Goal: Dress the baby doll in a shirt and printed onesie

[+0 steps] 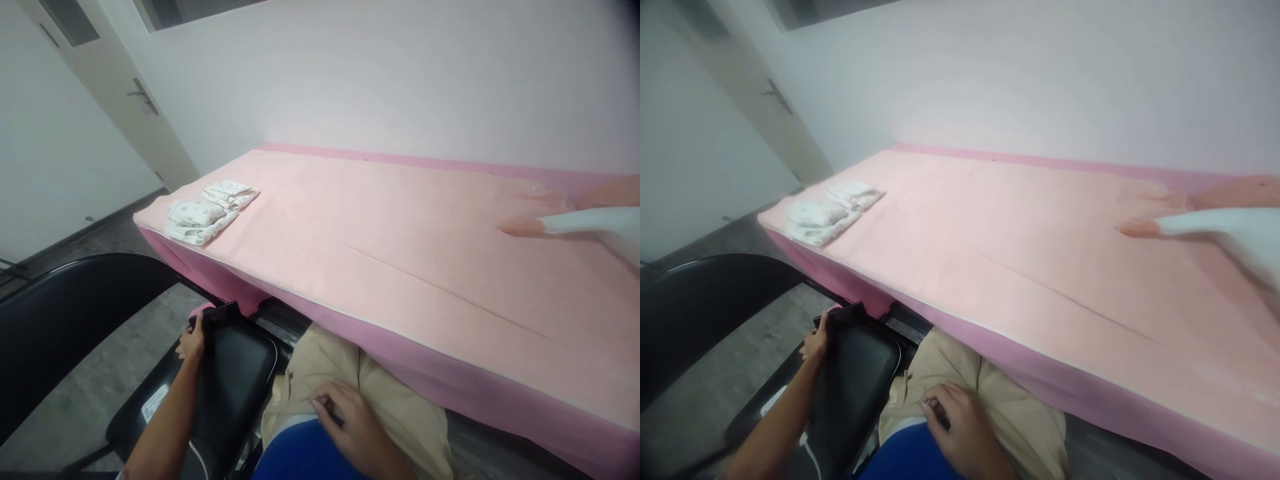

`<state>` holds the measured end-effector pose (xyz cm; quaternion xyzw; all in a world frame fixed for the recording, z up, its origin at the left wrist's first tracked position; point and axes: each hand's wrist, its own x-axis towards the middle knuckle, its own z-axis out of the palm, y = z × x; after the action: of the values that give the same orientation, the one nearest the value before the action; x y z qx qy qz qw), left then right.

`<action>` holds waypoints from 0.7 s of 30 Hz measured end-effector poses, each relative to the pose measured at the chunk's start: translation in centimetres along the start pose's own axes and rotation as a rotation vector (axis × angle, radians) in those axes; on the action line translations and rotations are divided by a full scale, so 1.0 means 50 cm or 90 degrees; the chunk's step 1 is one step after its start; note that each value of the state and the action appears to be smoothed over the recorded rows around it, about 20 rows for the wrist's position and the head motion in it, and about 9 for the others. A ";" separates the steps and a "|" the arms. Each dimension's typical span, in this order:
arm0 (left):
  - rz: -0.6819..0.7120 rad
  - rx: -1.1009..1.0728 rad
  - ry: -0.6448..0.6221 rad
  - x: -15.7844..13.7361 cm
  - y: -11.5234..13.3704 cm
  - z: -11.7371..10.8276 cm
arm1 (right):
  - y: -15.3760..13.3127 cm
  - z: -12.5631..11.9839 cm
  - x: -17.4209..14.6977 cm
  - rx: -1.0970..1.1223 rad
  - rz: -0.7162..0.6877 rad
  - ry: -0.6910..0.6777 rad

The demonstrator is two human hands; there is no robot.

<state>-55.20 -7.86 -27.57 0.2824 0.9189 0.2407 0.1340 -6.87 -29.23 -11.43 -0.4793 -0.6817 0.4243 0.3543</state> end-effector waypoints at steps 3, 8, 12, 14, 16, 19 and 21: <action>-0.105 -0.061 0.011 0.000 -0.003 0.006 | 0.000 0.000 0.000 0.001 -0.003 -0.003; -0.086 -0.073 0.005 0.002 -0.015 0.012 | 0.000 -0.002 0.000 0.013 0.010 -0.014; -0.075 -0.068 0.011 0.001 -0.019 0.009 | 0.003 -0.001 0.000 0.018 0.014 -0.024; -0.077 -0.071 0.009 0.003 -0.016 0.006 | 0.006 0.001 -0.001 0.019 0.014 -0.023; -0.081 -0.077 0.008 0.006 -0.013 0.003 | 0.010 0.003 -0.001 0.018 0.011 -0.018; -0.075 -0.080 0.002 0.009 -0.011 0.002 | 0.013 0.004 0.000 0.014 0.008 -0.014; -0.064 -0.077 -0.007 0.008 -0.013 0.003 | 0.013 0.004 0.000 0.011 0.008 -0.015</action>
<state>-55.78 -8.05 -28.09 0.2288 0.9148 0.2874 0.1679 -6.81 -29.15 -12.09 -0.4757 -0.6792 0.4380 0.3472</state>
